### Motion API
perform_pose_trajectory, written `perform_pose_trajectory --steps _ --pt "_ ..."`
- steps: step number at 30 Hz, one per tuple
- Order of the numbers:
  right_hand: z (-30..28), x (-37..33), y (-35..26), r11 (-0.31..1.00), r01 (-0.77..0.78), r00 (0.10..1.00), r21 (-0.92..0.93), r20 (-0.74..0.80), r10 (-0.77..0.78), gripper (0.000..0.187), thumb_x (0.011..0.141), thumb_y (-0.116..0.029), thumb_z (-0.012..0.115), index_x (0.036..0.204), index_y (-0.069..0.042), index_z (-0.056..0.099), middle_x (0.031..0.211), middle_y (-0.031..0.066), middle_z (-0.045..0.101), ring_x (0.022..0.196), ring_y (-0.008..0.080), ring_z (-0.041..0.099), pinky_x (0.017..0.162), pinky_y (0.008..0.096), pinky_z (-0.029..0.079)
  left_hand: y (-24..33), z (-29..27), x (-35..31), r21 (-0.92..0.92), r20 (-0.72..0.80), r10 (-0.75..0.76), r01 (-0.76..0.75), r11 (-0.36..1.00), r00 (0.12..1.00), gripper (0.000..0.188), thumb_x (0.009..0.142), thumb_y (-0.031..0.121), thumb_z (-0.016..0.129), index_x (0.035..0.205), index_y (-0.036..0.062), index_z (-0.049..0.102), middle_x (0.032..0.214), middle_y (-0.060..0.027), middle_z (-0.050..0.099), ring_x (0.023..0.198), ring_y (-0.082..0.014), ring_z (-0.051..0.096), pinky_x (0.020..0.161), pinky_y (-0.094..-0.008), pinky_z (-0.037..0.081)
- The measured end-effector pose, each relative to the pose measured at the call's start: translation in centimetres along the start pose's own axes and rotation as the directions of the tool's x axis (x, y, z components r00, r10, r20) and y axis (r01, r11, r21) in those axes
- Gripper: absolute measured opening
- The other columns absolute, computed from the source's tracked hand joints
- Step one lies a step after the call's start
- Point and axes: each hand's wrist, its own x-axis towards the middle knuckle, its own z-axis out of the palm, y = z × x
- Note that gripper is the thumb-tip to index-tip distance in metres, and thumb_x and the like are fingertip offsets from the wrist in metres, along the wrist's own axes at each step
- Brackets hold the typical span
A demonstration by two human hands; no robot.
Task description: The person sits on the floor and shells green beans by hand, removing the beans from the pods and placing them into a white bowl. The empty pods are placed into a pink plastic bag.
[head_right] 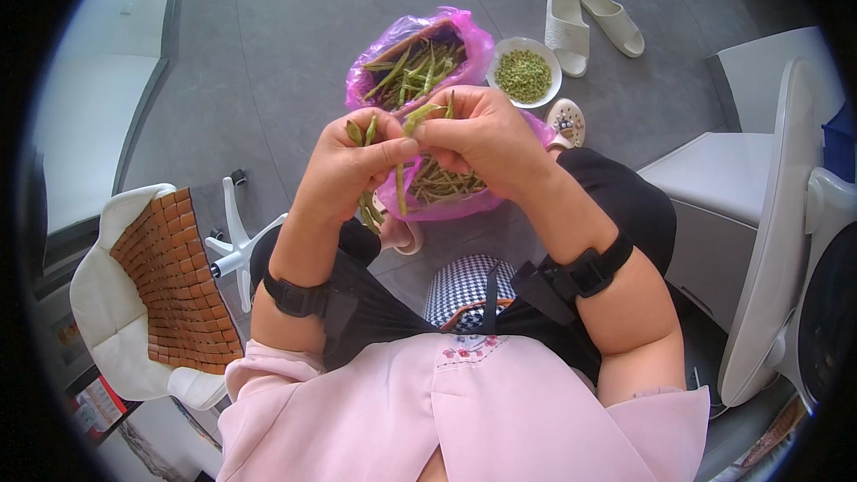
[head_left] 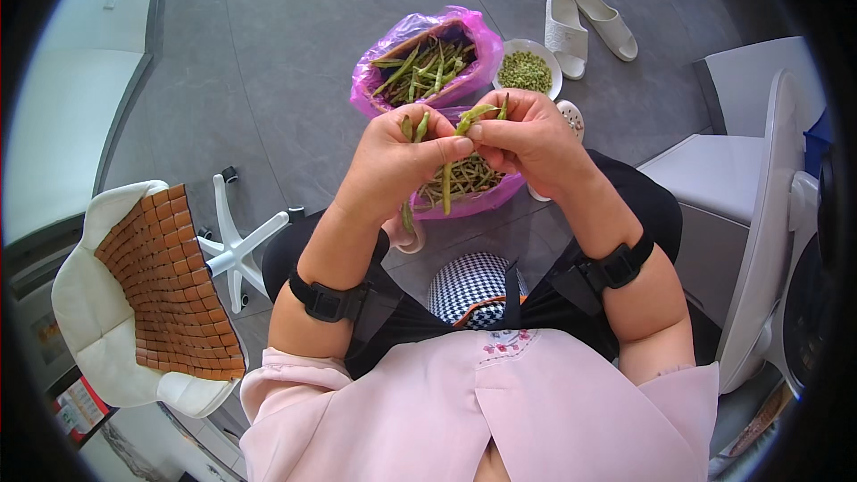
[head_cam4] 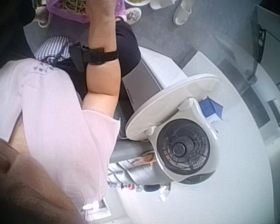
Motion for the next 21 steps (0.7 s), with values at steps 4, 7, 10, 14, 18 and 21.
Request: perform_pose_trajectory --steps 4,7,10,14,18,21 --pt "0.01 -0.04 -0.04 1.0 0.011 1.0 -0.024 0.012 -0.011 0.004 0.078 -0.004 0.06 0.08 -0.006 0.056 0.064 0.0003 0.055 0.05 0.0049 0.05 0.041 0.0154 0.035 0.0 0.1 -0.06 -0.008 0.007 -0.006 0.006 1.0 1.0 0.014 0.072 0.01 0.071 0.076 0.0067 0.058 0.063 0.0038 0.052 0.052 -0.0025 0.044 0.045 -0.0161 0.033" --pt "-0.1 0.06 0.18 1.0 -0.002 1.0 -0.027 0.0 0.002 0.005 0.077 -0.003 0.058 0.08 -0.006 0.056 0.064 -0.0001 0.055 0.05 0.0049 0.049 0.041 0.0162 0.034 -0.19 0.03 0.01 -0.068 0.073 -0.033 0.038 0.997 0.997 0.014 0.073 0.01 0.07 0.076 0.0065 0.058 0.062 0.0038 0.051 0.051 -0.0024 0.043 0.044 -0.0161 0.031" --pt "0.18 0.02 0.04 0.999 -0.036 0.999 -0.01 -0.035 0.036 0.006 0.075 -0.004 0.056 0.08 -0.006 0.056 0.063 -0.0003 0.054 0.049 0.005 0.048 0.041 0.0168 0.033 -0.15 0.22 -0.11 -0.093 0.077 -0.032 0.039 0.995 0.996 0.012 0.075 0.01 0.069 0.077 0.0059 0.058 0.062 0.0036 0.051 0.051 -0.0022 0.042 0.043 -0.016 0.03" --pt "0.27 -0.03 -0.04 1.0 -0.03 0.998 0.01 -0.058 0.03 0.006 0.074 -0.005 0.056 0.08 -0.006 0.056 0.063 -0.0003 0.054 0.049 0.0051 0.048 0.04 0.0171 0.032 -0.21 0.4 -0.11 -0.102 0.08 -0.028 0.036 0.994 0.996 0.011 0.077 0.011 0.067 0.081 0.0051 0.059 0.065 0.0029 0.052 0.051 -0.0023 0.043 0.044 -0.0156 0.031" --pt "0.33 -0.01 -0.1 0.999 -0.031 0.997 0.016 -0.076 0.032 0.005 0.074 -0.006 0.055 0.079 -0.005 0.055 0.063 0.0007 0.054 0.048 0.0052 0.048 0.04 0.017 0.032 -0.23 0.43 -0.13 -0.123 0.085 -0.029 0.04 0.992 0.996 0.011 0.079 0.013 0.065 0.084 0.0048 0.059 0.068 0.0023 0.054 0.052 -0.0024 0.044 0.044 -0.0152 0.032" --pt "0.27 -0.05 -0.16 0.998 -0.047 0.996 0.045 -0.077 0.051 0.006 0.074 -0.007 0.053 0.078 -0.005 0.055 0.064 0.0028 0.056 0.048 0.0056 0.048 0.039 0.0169 0.033 -0.13 0.4 -0.16 -0.142 0.107 -0.033 0.048 0.989 0.994 0.011 0.081 0.013 0.064 0.086 0.0047 0.059 0.071 0.0009 0.056 0.053 -0.0027 0.045 0.044 -0.015 0.033"
